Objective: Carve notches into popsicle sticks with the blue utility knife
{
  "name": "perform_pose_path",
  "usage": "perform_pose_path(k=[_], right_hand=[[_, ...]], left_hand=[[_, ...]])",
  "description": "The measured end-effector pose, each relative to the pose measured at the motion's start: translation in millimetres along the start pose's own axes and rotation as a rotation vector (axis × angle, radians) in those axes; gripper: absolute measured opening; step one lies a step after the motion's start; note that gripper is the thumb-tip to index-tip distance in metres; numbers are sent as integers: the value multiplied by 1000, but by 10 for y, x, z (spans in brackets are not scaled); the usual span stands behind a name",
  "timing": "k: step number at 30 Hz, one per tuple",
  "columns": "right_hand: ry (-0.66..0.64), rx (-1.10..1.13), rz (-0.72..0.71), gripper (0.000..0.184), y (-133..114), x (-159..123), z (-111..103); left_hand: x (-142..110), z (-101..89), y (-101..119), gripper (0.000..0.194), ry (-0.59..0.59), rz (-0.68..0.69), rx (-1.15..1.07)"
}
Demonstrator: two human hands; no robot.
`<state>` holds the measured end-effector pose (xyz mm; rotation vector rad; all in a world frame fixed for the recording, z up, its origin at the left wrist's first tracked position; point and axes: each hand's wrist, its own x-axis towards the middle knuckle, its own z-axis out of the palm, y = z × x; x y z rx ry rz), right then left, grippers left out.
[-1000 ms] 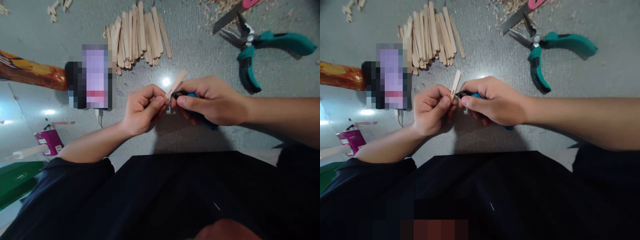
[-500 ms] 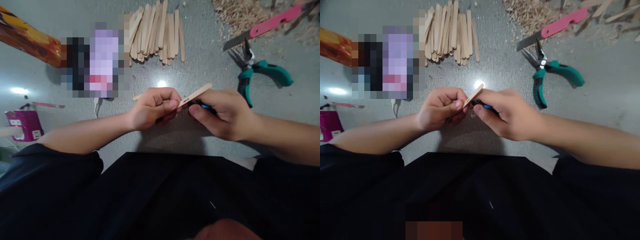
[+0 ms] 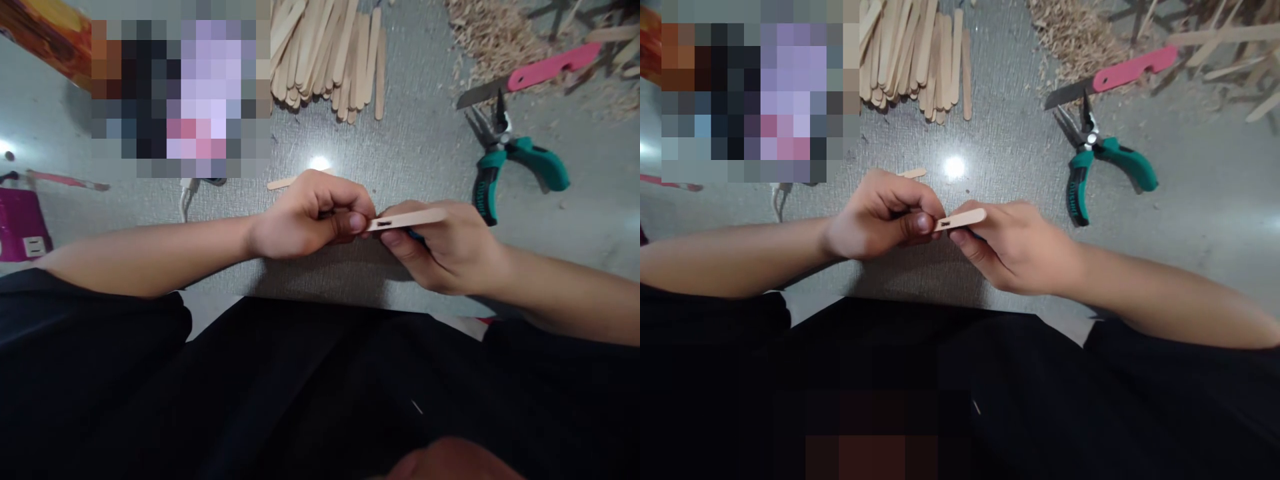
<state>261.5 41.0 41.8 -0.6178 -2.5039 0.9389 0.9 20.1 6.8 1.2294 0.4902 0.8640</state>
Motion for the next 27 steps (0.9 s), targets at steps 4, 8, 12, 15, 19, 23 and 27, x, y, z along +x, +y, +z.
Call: perform_pose_path(k=[4,8,12,15,19,23,27], right_hand=[[-59,72,-36,9,16,-11,-1],[-68,63,-77,8,3,-1,-46],[-15,-102,-42,11,-35,-11,-72],[14,-217,-59,17,-38,-25,-58],[19,-201,-97,15,-17,-34,-26],[-27,-37,-83,9,-4,-27,-22],[-81,73,-72,9,23,-6,-40]], left_hand=[[2,-25,40,21,-11,35,123],[8,-36,45,21,-35,112,142],[-10,-6,14,27,-28,139,16],[-30,16,-1,32,-12,84,-13],[-39,8,20,26,6,79,133],[-38,-14,34,18,-11,181,205],[-42,-16,34,18,-20,175,195]])
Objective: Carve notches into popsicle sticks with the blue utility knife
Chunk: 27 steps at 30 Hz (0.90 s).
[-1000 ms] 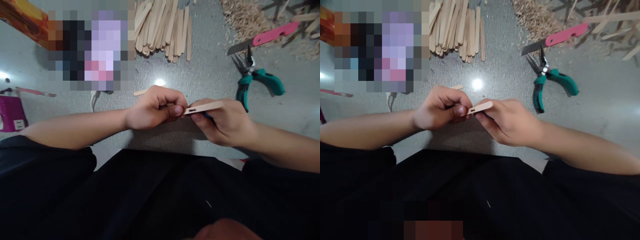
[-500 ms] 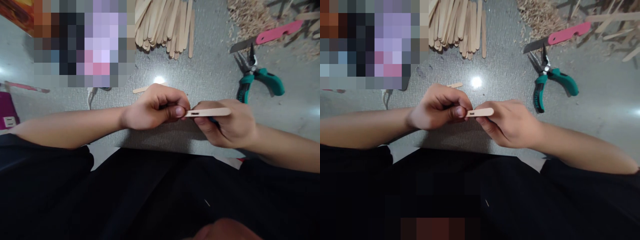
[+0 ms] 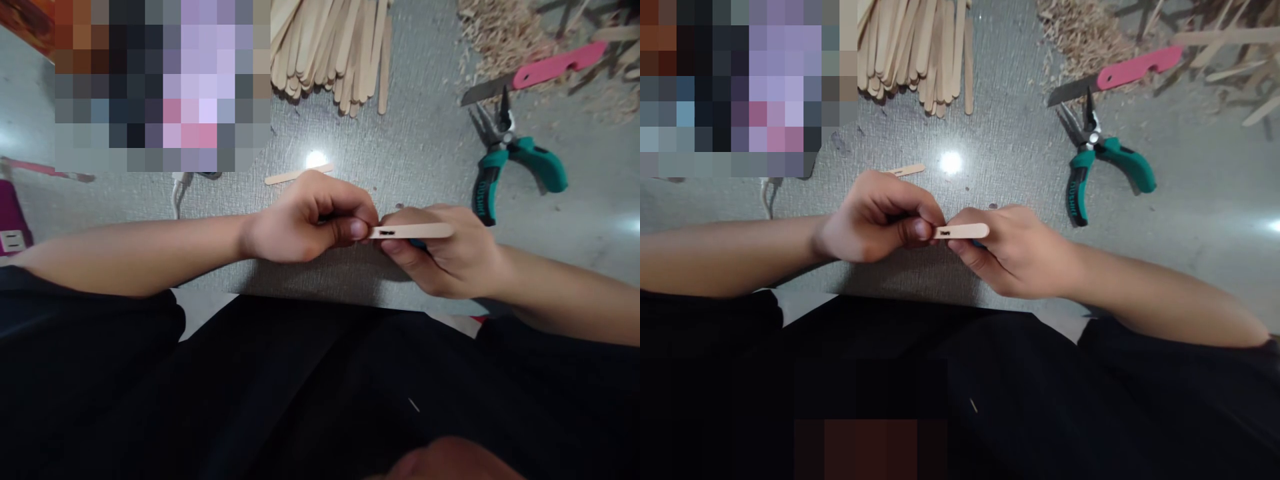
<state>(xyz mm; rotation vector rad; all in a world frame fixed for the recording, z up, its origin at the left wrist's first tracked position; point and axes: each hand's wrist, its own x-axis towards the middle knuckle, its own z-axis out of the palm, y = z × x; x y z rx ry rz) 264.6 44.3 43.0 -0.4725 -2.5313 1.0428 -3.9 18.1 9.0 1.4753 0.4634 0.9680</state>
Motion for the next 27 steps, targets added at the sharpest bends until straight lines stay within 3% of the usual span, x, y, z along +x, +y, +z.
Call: perform_pose_path(k=[5,9,12,19,27], right_hand=[[-2,31,-13,11,30,21,-14],[13,42,-15,13,42,24,-20],[28,52,-6,12,53,21,-33],[-42,118,22,16,41,39,-91],[-2,-132,-84,11,92,1,-117]], left_hand=[[-6,0,-6,17,-1,-36,3],[6,5,-31,17,9,42,25],[10,9,-54,15,27,-15,35],[6,-21,-71,14,15,-3,78],[16,-2,-58,17,43,-35,120]])
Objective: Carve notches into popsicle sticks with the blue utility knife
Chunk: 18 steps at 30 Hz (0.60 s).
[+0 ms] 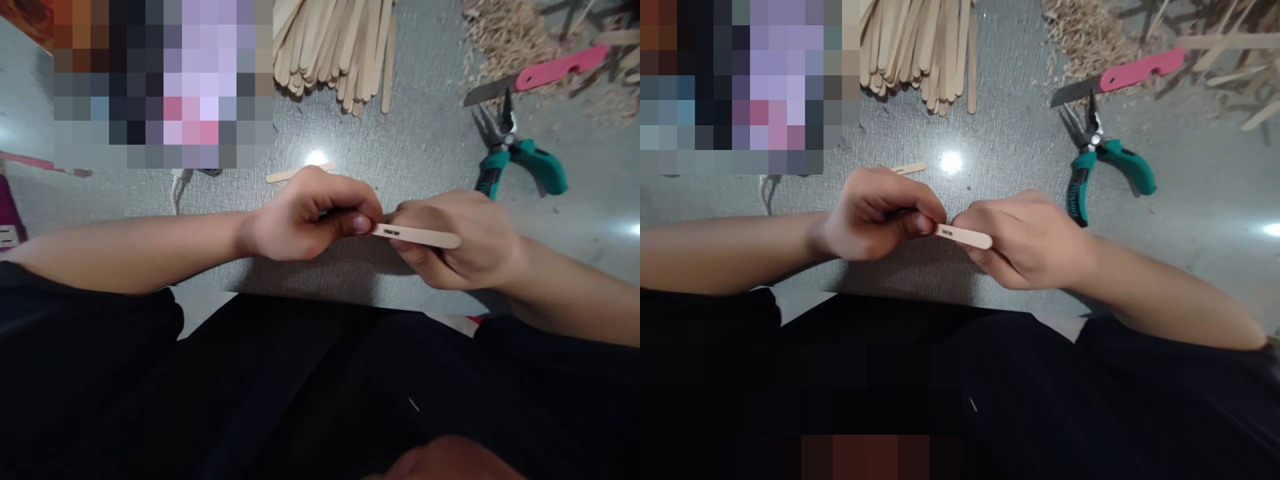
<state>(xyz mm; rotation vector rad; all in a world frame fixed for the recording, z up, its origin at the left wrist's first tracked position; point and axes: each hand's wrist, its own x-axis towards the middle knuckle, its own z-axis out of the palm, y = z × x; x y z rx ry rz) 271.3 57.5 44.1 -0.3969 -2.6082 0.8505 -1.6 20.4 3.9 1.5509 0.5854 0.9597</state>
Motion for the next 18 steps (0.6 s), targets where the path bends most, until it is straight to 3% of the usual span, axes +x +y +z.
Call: perform_pose_path(k=[7,11,18], right_hand=[[-158,-161,-5,21,15,30,-52],[-146,-115,49,21,11,34,-86],[-83,-82,-70,13,57,12,-71]], left_hand=[[-13,30,-42,33,67,5,20],[-21,17,-61,39,60,-32,45],[-23,11,-61,33,40,-15,47]])
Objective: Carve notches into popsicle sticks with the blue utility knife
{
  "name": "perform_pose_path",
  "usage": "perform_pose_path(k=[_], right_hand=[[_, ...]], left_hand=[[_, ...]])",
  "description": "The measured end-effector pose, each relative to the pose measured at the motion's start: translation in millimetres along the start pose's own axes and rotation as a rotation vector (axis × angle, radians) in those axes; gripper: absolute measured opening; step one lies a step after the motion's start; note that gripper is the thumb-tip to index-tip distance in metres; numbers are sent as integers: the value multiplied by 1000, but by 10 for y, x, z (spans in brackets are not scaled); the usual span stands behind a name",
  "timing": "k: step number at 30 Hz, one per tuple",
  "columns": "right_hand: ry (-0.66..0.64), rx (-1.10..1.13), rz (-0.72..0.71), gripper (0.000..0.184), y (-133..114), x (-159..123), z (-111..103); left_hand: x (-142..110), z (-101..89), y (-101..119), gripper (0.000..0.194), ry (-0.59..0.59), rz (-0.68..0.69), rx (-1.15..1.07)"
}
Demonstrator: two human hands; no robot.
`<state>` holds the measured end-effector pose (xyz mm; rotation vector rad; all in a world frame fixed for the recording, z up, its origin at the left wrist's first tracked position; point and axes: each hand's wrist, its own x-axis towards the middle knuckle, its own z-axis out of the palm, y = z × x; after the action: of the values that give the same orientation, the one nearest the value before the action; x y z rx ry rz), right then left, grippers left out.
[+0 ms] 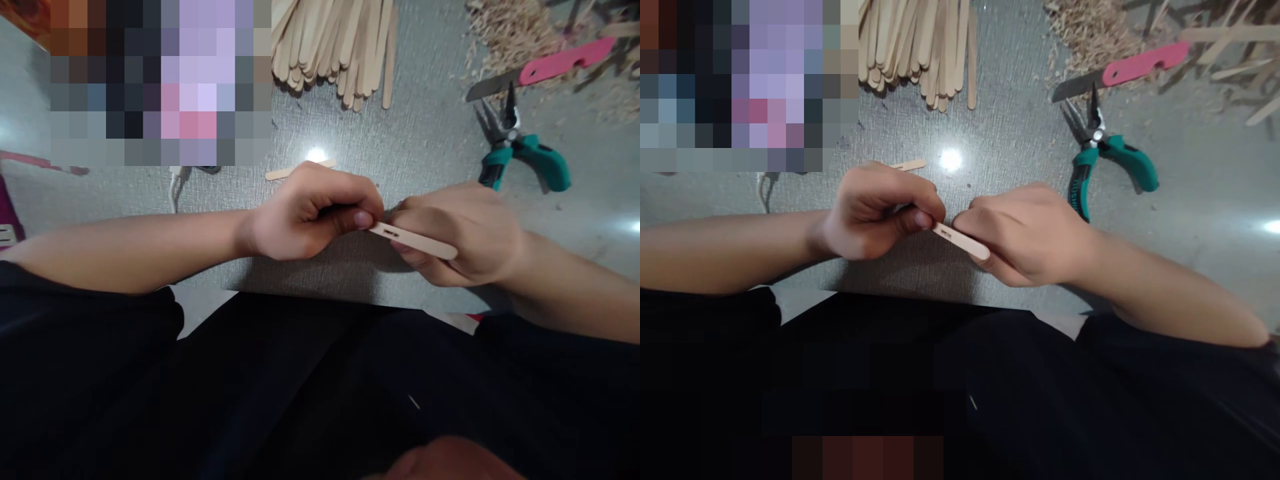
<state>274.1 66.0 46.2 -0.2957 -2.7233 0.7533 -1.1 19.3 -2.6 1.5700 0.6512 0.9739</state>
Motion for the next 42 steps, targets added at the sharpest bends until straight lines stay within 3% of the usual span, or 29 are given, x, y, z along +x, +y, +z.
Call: perform_pose_path(k=[9,20,27,35,40,42], right_hand=[[-45,-7,-61,19,6,12,-19],[-50,11,8,23,-33,-18,64],[-72,-113,45,46,-57,39,6],[-63,-311,154,49,-137,13,50],[34,-402,106,46,-147,24,73],[7,-369,141,48,-135,33,53]], left_hand=[[-11,2,30,20,-51,-51,-9],[-31,42,63,13,-15,31,-24],[-47,74,57,15,-4,-37,-34],[-32,84,60,17,12,-1,-41],[-38,93,104,16,26,8,-50],[-43,94,93,18,38,25,-53]])
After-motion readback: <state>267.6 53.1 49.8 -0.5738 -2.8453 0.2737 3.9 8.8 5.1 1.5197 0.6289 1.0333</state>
